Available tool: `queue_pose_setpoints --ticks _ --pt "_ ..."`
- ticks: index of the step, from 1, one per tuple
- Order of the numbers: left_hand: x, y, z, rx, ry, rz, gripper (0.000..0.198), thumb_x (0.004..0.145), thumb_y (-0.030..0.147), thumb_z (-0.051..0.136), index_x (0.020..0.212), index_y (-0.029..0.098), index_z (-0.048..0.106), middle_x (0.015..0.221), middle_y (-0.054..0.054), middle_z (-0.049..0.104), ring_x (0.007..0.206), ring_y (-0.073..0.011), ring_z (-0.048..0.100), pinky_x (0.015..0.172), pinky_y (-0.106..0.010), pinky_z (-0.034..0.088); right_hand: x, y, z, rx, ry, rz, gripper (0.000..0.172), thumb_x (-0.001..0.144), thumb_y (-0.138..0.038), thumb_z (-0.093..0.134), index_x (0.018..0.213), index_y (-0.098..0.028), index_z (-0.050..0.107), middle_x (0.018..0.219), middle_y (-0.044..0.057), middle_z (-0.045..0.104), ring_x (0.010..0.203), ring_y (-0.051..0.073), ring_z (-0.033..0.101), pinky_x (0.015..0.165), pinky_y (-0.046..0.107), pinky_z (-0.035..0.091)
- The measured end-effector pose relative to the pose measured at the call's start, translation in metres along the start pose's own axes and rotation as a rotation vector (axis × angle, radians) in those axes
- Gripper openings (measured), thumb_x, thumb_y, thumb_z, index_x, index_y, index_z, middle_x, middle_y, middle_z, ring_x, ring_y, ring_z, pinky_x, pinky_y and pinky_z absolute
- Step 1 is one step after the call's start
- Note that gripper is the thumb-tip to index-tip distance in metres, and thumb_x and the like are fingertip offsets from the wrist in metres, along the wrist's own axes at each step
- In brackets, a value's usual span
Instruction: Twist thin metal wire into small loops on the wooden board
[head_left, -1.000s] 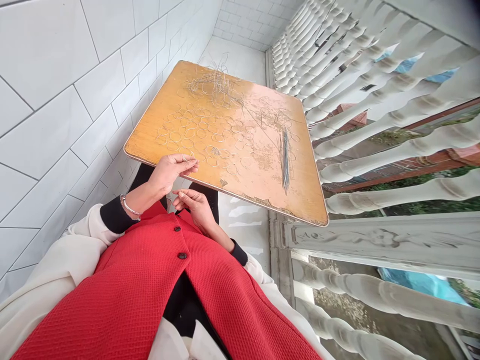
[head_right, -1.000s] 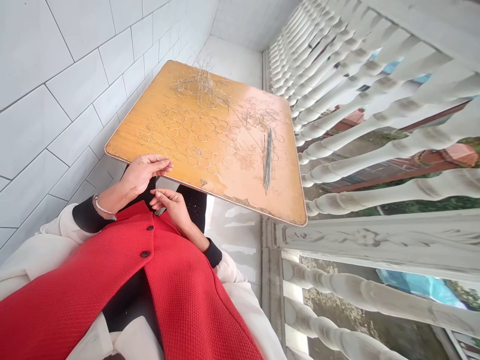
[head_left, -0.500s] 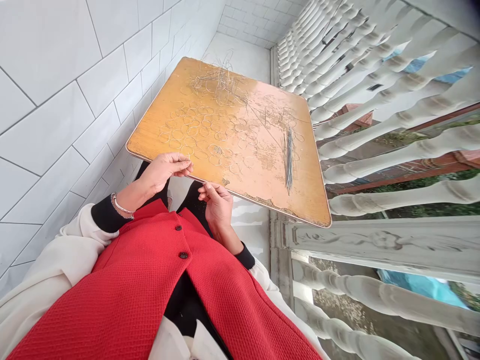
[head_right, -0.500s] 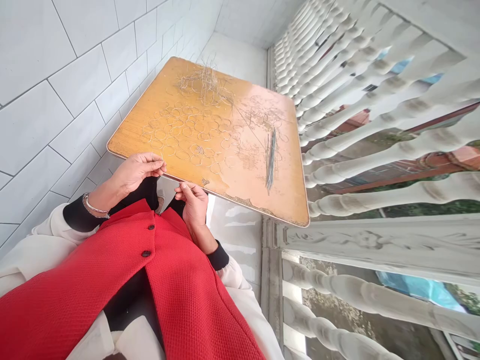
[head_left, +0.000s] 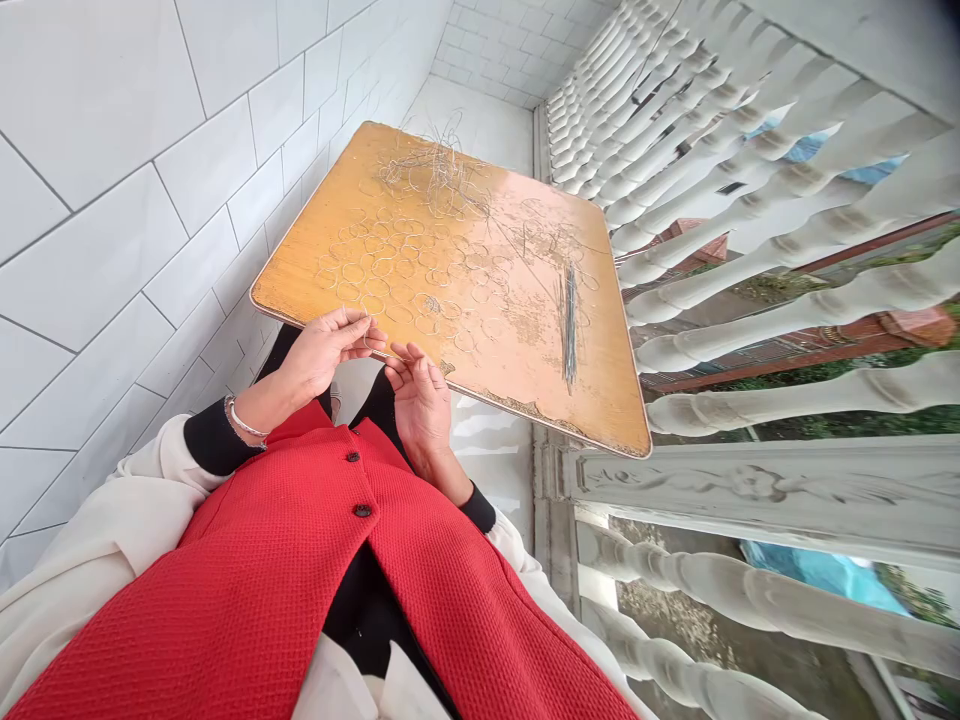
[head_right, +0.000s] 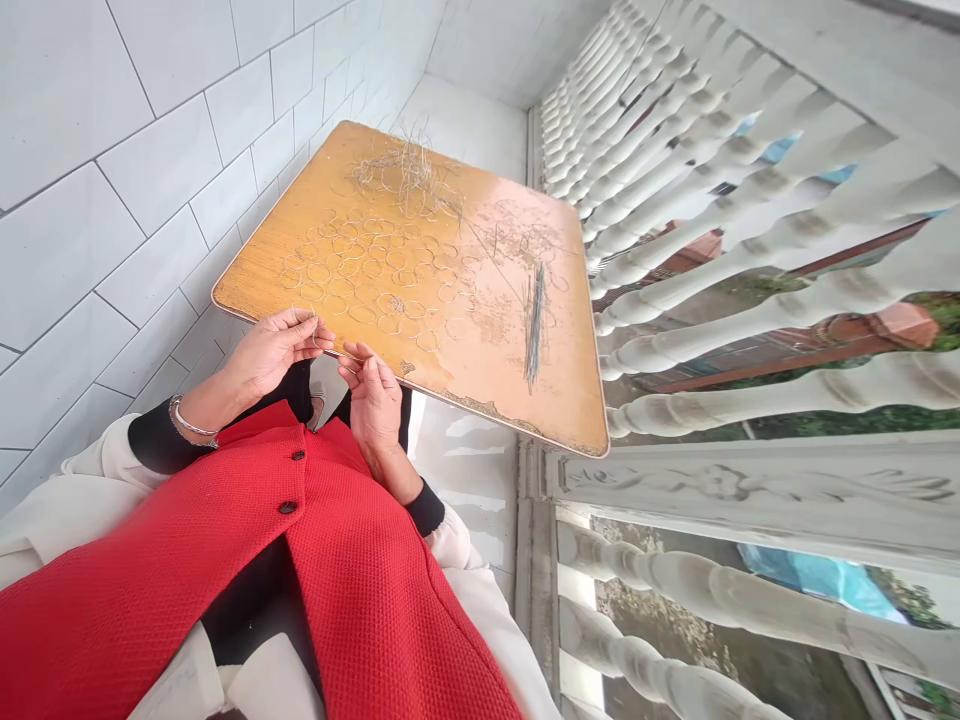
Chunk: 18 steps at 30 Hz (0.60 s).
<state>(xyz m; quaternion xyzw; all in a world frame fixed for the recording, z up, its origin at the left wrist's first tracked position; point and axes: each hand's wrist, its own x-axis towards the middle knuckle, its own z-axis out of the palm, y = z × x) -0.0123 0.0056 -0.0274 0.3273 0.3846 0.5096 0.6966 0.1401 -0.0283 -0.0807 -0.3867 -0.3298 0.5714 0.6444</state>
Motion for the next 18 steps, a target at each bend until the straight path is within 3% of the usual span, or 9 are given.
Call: queue_pose_setpoints --ticks 5,12,18 --pt "-0.001 -0.002 0.001 0.091 -0.041 0.001 0.010 0.088 0.022 0.064 0.084 0.013 0.062 0.072 0.000 0.070 0.064 -0.0073 0.063 0.072 -0.023 0.048 0.001 -0.006 0.002 -0.247 -0.059 0.010 0.038 0.088 -0.060 0.057 0.102 -0.026 0.067 0.084 0.003 0.074 0.080 0.016 0.069 0.079 0.034 0.056" --pt "-0.005 0.002 -0.003 0.317 -0.193 -0.028 0.012 0.087 0.013 0.060 0.075 0.012 0.061 0.062 0.000 0.065 0.052 -0.0080 0.055 0.062 -0.024 0.043 0.011 -0.025 -0.007 -0.437 -0.380 0.108 0.038 0.085 -0.057 0.064 0.096 -0.022 0.073 0.075 0.003 0.074 0.068 0.016 0.067 0.070 0.033 0.056" --pt "-0.005 0.009 -0.005 0.367 -0.255 0.012 0.011 0.087 0.017 0.064 0.077 0.013 0.061 0.064 0.000 0.065 0.054 -0.0069 0.055 0.061 -0.022 0.042 0.009 -0.023 -0.005 -0.708 -0.243 -0.047 0.042 0.091 -0.049 0.056 0.119 -0.020 0.067 0.081 0.004 0.074 0.070 0.016 0.068 0.067 0.031 0.055"
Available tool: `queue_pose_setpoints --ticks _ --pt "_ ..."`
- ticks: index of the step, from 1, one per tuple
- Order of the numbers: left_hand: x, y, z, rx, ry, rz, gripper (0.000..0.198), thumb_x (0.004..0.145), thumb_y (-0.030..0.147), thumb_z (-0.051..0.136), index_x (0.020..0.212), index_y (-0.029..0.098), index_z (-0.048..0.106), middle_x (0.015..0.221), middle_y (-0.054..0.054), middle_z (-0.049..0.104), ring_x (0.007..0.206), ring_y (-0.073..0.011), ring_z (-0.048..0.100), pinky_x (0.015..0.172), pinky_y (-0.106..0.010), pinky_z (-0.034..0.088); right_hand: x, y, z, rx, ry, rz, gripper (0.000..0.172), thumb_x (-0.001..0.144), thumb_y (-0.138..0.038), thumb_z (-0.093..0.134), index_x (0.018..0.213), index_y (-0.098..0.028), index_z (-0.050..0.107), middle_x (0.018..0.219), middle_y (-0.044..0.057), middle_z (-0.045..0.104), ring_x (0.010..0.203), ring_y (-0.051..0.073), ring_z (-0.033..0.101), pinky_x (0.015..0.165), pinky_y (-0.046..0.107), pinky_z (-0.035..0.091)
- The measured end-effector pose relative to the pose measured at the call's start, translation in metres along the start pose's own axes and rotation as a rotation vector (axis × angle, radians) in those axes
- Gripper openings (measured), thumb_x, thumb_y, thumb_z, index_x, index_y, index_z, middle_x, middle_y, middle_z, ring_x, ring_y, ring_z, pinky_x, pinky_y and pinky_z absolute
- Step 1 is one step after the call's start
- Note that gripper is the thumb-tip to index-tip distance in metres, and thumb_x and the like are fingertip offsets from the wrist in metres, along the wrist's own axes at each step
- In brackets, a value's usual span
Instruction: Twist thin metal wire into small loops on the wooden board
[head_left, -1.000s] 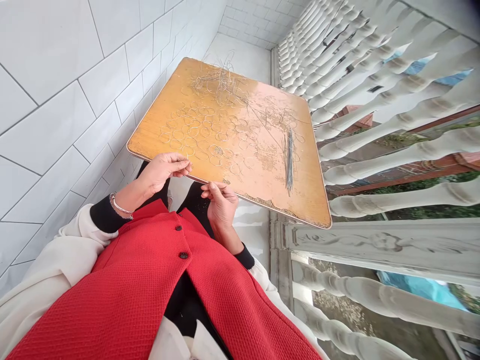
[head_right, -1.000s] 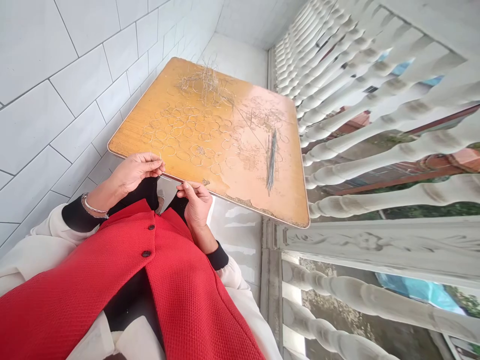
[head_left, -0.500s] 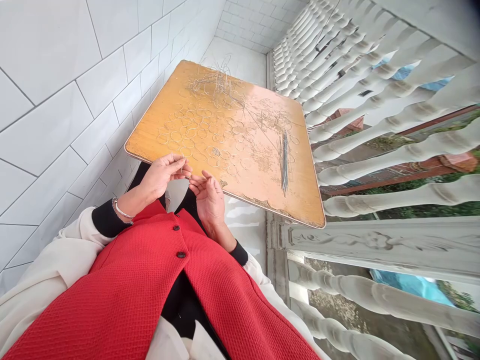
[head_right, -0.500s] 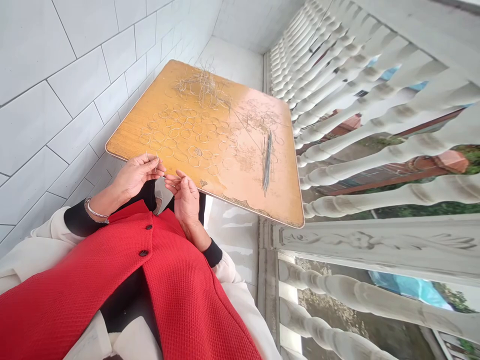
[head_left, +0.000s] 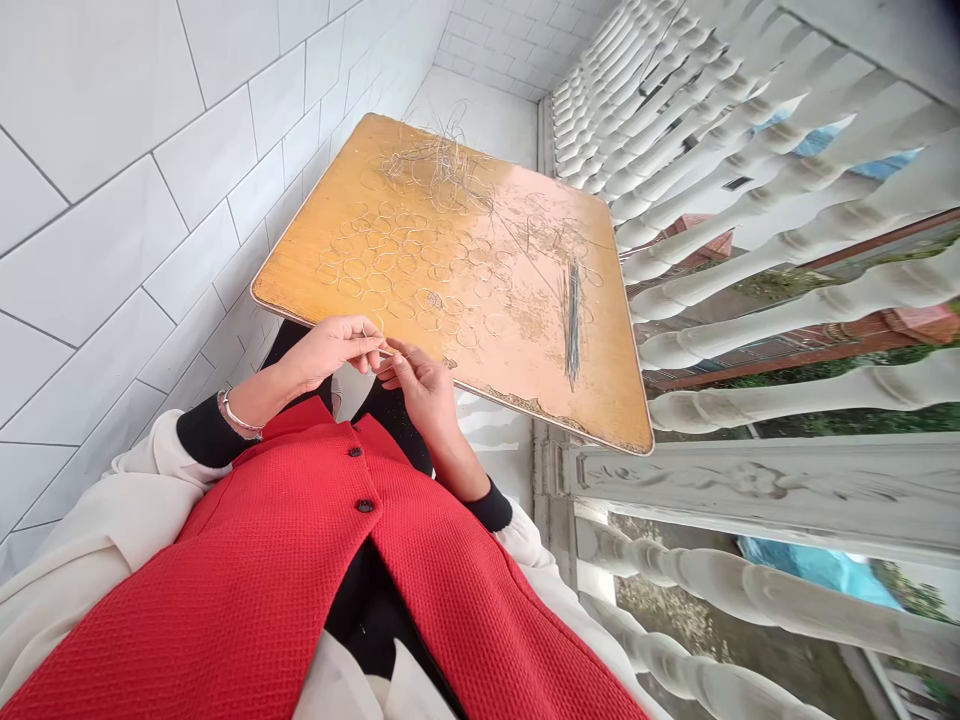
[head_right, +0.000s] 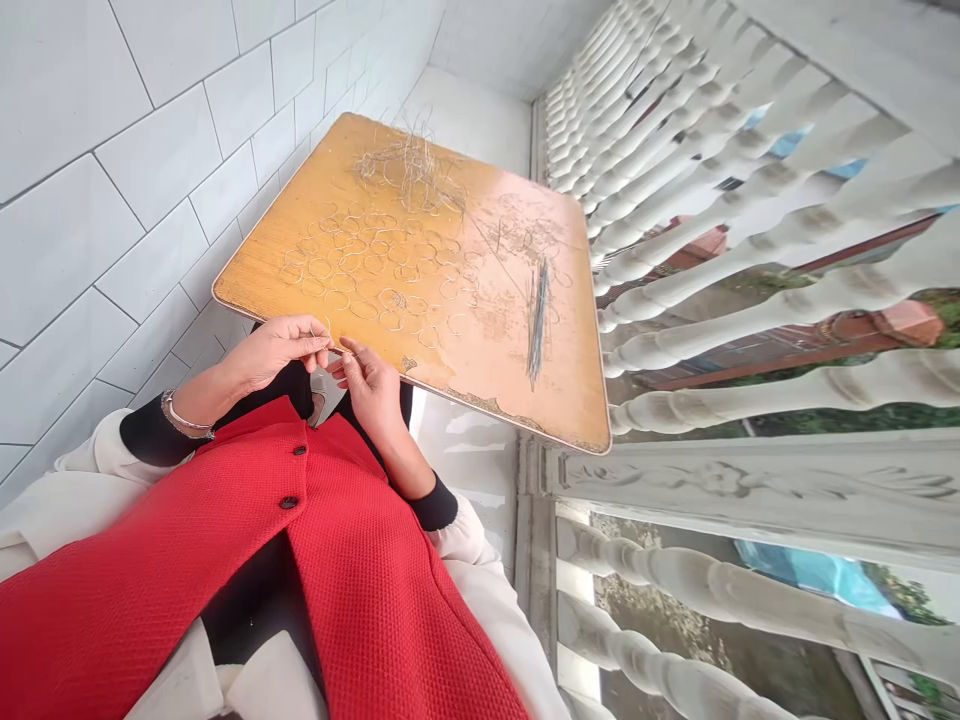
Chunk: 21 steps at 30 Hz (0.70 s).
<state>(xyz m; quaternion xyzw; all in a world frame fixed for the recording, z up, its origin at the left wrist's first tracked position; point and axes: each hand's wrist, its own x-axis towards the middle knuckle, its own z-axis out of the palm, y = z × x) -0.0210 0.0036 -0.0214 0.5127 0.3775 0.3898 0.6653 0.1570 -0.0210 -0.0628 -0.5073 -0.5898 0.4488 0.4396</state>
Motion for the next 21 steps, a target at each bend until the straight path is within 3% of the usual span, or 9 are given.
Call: queue_pose_setpoints --ticks 7,10,15,18,21 --pt "0.001 -0.003 -0.003 0.082 -0.020 0.020 0.009 0.084 0.016 0.063 0.075 0.014 0.063 0.062 0.001 0.064 0.052 -0.0064 0.052 0.056 -0.021 0.039 -0.001 -0.004 0.003 -0.569 -0.008 -0.145 0.045 0.087 -0.019 0.046 0.129 -0.017 0.063 0.093 0.009 0.077 0.084 0.023 0.070 0.083 0.037 0.050" --pt "0.002 -0.004 -0.003 0.123 -0.027 0.014 0.012 0.084 0.016 0.063 0.072 0.014 0.061 0.062 0.000 0.063 0.052 -0.0068 0.051 0.056 -0.022 0.039 0.000 -0.009 0.005 -0.727 -0.064 -0.149 0.045 0.084 -0.015 0.046 0.126 -0.014 0.062 0.096 0.012 0.076 0.084 0.026 0.070 0.079 0.036 0.048" --pt "0.003 -0.009 0.000 0.140 -0.009 0.019 0.010 0.084 0.014 0.062 0.075 0.014 0.060 0.062 0.000 0.064 0.050 -0.0066 0.052 0.056 -0.022 0.040 0.002 -0.014 0.011 -0.928 -0.131 -0.152 0.029 0.085 -0.014 0.045 0.103 -0.013 0.067 0.084 0.015 0.074 0.074 0.025 0.068 0.068 0.032 0.044" --pt "0.003 -0.009 0.001 0.151 0.014 0.027 0.007 0.084 0.010 0.060 0.078 0.014 0.060 0.059 0.002 0.063 0.049 -0.0071 0.053 0.055 -0.022 0.040 0.003 -0.014 0.011 -0.885 -0.130 -0.163 0.026 0.085 -0.015 0.047 0.100 -0.014 0.068 0.084 0.014 0.074 0.074 0.024 0.067 0.069 0.032 0.045" --pt "0.002 -0.004 -0.001 0.126 0.060 0.048 0.007 0.085 0.008 0.057 0.083 0.015 0.060 0.059 0.003 0.062 0.050 -0.0072 0.054 0.056 -0.022 0.041 0.002 -0.011 0.007 -0.574 -0.083 -0.146 0.035 0.088 -0.021 0.051 0.119 -0.017 0.066 0.087 0.009 0.074 0.072 0.020 0.067 0.073 0.032 0.048"
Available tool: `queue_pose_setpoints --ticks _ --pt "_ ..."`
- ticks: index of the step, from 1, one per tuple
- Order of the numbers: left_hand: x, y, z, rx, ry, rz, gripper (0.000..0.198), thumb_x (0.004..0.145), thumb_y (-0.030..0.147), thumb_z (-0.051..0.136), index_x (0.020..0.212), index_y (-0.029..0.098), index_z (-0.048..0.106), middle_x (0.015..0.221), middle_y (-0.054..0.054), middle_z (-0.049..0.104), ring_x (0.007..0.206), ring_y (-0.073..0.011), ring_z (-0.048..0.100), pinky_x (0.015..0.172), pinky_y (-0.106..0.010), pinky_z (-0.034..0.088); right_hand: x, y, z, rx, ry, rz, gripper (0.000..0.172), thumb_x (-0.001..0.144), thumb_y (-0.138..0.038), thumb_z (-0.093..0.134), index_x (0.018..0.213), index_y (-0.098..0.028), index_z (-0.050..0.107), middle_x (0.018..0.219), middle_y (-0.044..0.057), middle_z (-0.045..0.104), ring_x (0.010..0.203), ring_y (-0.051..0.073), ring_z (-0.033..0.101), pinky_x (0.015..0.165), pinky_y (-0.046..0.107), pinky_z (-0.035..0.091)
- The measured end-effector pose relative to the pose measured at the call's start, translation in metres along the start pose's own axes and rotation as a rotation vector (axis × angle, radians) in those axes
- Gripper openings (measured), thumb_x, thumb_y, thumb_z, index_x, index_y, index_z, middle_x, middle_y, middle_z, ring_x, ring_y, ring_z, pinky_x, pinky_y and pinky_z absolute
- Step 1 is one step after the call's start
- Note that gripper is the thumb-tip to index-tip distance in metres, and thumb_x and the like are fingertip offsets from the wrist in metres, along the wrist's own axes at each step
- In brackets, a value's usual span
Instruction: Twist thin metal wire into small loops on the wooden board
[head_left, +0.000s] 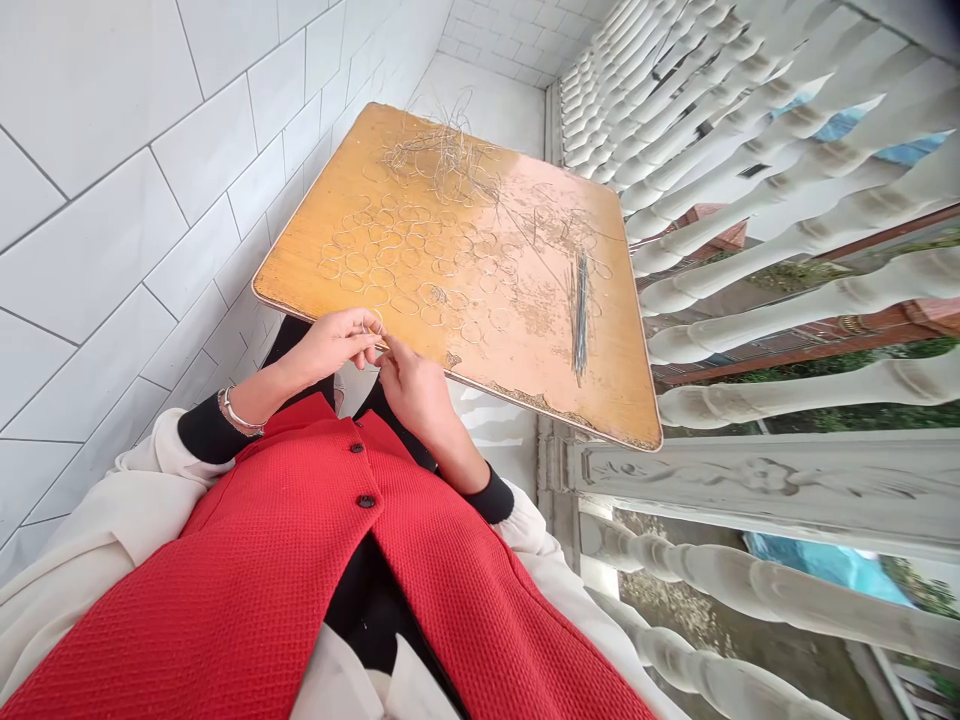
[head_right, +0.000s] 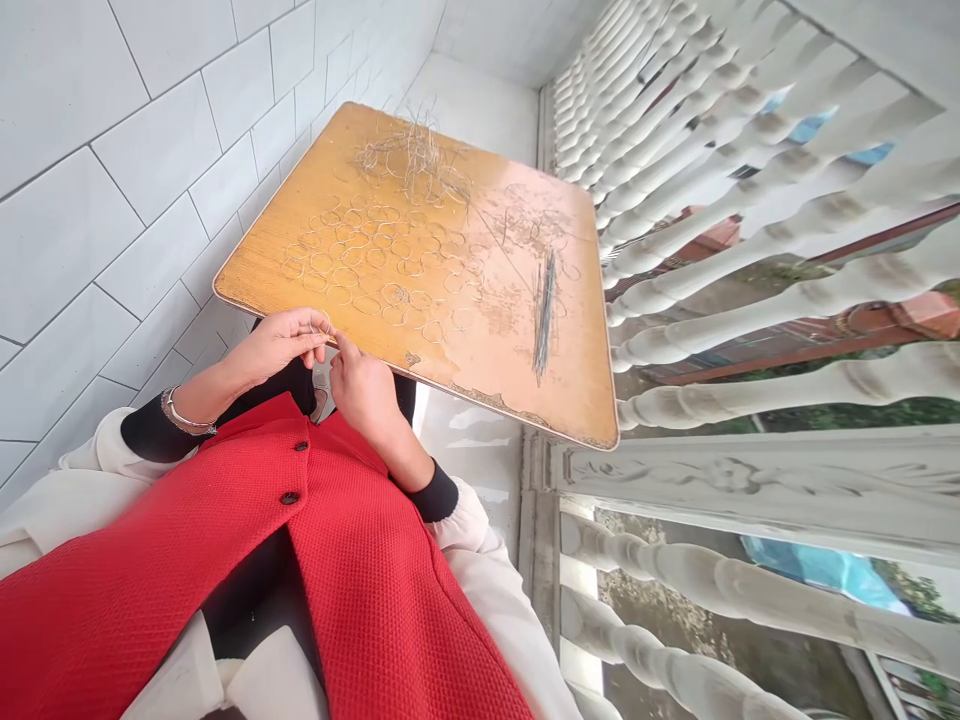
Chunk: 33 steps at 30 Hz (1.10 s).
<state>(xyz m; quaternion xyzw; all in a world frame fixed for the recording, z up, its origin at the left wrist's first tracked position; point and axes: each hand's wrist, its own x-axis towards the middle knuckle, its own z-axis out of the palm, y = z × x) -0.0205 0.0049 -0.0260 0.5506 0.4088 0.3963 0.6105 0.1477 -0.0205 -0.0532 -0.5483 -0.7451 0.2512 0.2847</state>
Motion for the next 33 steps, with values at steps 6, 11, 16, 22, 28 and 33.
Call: queue_pose_setpoints --ticks 6,11,16,22,28,33 --pt "-0.001 0.008 -0.006 -0.087 0.030 0.000 0.001 0.087 0.015 0.061 0.086 0.014 0.061 0.063 0.002 0.065 0.053 -0.0073 0.056 0.061 -0.022 0.043 -0.009 0.009 0.002 0.790 0.060 0.236 0.032 0.083 -0.041 0.065 0.108 -0.021 0.071 0.083 0.003 0.074 0.063 0.013 0.064 0.063 0.030 0.053" --pt "-0.001 0.006 -0.005 -0.092 0.031 0.000 0.004 0.087 0.018 0.062 0.087 0.014 0.061 0.063 0.001 0.065 0.054 -0.0087 0.057 0.063 -0.024 0.044 -0.007 0.005 0.009 0.848 0.157 0.243 0.025 0.080 -0.044 0.070 0.091 -0.022 0.075 0.080 0.002 0.073 0.062 0.012 0.062 0.062 0.028 0.053" --pt "-0.001 0.005 -0.002 -0.061 -0.003 0.017 0.005 0.087 0.015 0.059 0.092 0.014 0.062 0.062 0.003 0.063 0.053 -0.0074 0.057 0.060 -0.022 0.044 -0.004 0.003 0.012 0.614 0.231 0.175 0.021 0.085 -0.035 0.061 0.092 -0.023 0.076 0.072 0.000 0.068 0.055 0.012 0.057 0.059 0.029 0.049" --pt "0.003 -0.002 0.003 0.092 0.027 0.060 0.014 0.086 0.011 0.057 0.099 0.014 0.061 0.059 0.005 0.061 0.049 -0.0074 0.056 0.060 -0.023 0.045 -0.004 0.001 0.010 0.213 0.279 -0.062 0.026 0.091 -0.029 0.051 0.096 -0.025 0.077 0.073 0.003 0.066 0.066 0.016 0.058 0.071 0.032 0.048" --pt "0.005 -0.006 0.003 0.157 0.066 0.101 0.018 0.084 0.011 0.058 0.102 0.014 0.061 0.057 0.006 0.061 0.050 -0.0078 0.057 0.062 -0.023 0.047 -0.001 -0.002 0.005 0.117 0.208 -0.119 0.028 0.094 -0.028 0.049 0.095 -0.022 0.076 0.076 0.005 0.068 0.069 0.018 0.062 0.073 0.031 0.047" --pt "0.005 -0.002 0.001 0.118 0.005 0.083 0.024 0.086 0.011 0.058 0.110 0.012 0.059 0.061 0.005 0.063 0.051 -0.0076 0.058 0.064 -0.024 0.049 0.003 -0.001 0.002 0.153 0.241 -0.084 0.022 0.090 -0.030 0.055 0.081 -0.022 0.074 0.069 0.002 0.069 0.062 0.015 0.061 0.067 0.028 0.047"
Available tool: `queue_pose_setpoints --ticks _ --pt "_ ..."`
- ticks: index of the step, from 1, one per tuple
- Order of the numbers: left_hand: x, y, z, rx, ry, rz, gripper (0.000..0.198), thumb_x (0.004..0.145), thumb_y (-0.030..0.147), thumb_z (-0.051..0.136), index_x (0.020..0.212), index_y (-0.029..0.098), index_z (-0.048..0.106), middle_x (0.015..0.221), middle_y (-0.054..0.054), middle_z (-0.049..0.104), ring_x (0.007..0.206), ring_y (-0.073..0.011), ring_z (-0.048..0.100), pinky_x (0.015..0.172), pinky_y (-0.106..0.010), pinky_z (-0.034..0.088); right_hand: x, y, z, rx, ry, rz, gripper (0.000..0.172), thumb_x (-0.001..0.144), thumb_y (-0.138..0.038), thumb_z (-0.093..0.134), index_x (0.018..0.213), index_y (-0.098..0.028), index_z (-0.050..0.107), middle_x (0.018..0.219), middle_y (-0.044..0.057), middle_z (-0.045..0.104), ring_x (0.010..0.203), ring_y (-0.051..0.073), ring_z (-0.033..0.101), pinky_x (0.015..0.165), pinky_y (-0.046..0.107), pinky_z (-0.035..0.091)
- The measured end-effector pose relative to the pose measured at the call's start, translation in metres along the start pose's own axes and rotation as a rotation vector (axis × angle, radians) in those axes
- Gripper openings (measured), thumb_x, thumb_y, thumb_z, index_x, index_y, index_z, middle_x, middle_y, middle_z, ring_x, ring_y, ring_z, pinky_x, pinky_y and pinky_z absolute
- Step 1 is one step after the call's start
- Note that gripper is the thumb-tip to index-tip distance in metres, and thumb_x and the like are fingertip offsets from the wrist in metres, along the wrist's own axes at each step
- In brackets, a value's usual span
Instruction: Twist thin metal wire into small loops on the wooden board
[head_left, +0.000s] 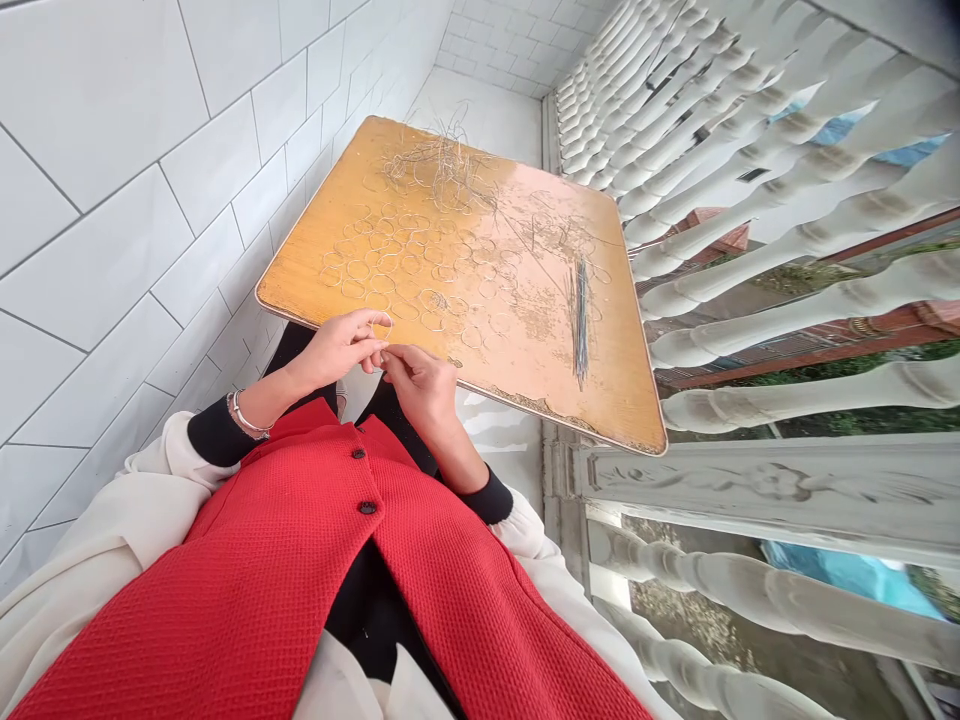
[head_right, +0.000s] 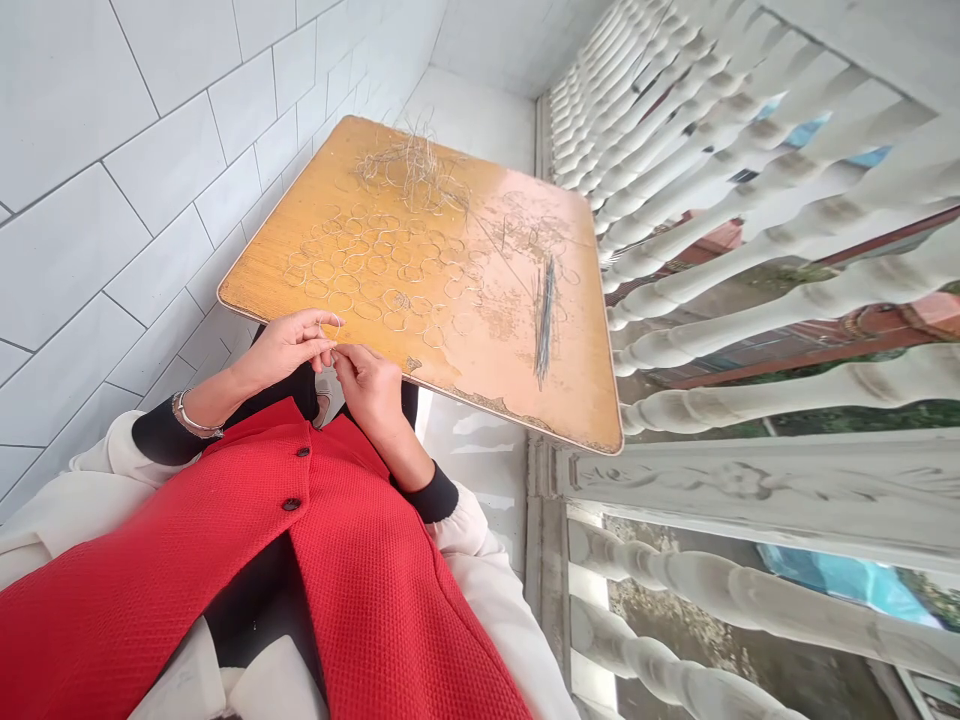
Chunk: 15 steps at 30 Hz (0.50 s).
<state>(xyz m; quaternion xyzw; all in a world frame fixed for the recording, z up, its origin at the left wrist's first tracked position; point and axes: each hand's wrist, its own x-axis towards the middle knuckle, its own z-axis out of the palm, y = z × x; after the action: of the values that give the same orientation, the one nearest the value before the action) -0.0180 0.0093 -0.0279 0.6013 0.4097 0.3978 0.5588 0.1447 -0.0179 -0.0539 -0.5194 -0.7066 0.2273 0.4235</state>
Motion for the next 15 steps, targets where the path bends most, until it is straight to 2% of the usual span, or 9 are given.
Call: queue_pose_setpoints --ticks 4,6,10,15 --pt "-0.0024 0.0009 -0.0033 -0.078 0.041 -0.034 0.026 0.088 0.019 0.060 0.112 0.011 0.060 0.081 -0.003 0.071 0.073 -0.0111 0.068 0.077 -0.027 0.052 0.0033 0.0038 0.0014 0.007 0.131 0.104 0.020 0.085 -0.029 0.057 0.073 -0.020 0.069 0.061 -0.001 0.065 0.055 0.013 0.059 0.058 0.026 0.044" --pt "-0.0044 -0.0014 -0.0039 -0.029 0.056 -0.042 0.024 0.086 0.021 0.064 0.107 0.012 0.063 0.083 -0.004 0.071 0.078 -0.0118 0.068 0.076 -0.026 0.051 0.0037 0.0046 0.0020 0.027 0.182 0.138 0.019 0.084 -0.030 0.058 0.070 -0.020 0.067 0.057 -0.002 0.063 0.053 0.013 0.058 0.058 0.026 0.044" --pt "-0.0065 -0.0060 -0.0003 0.055 0.022 -0.080 0.009 0.084 0.017 0.060 0.087 0.012 0.067 0.073 -0.002 0.068 0.067 -0.0097 0.064 0.062 -0.021 0.047 0.0023 0.0029 0.0020 0.172 0.185 0.215 0.019 0.082 -0.035 0.060 0.071 -0.020 0.065 0.057 -0.002 0.064 0.050 0.012 0.059 0.054 0.025 0.044" --pt "-0.0073 -0.0032 0.0029 0.091 0.056 -0.093 0.010 0.082 0.011 0.057 0.079 0.011 0.067 0.065 0.000 0.064 0.056 -0.0073 0.058 0.058 -0.021 0.046 0.0006 0.0031 0.0015 0.418 0.088 0.290 0.023 0.081 -0.040 0.065 0.072 -0.019 0.064 0.059 -0.001 0.066 0.046 0.010 0.057 0.051 0.023 0.045"
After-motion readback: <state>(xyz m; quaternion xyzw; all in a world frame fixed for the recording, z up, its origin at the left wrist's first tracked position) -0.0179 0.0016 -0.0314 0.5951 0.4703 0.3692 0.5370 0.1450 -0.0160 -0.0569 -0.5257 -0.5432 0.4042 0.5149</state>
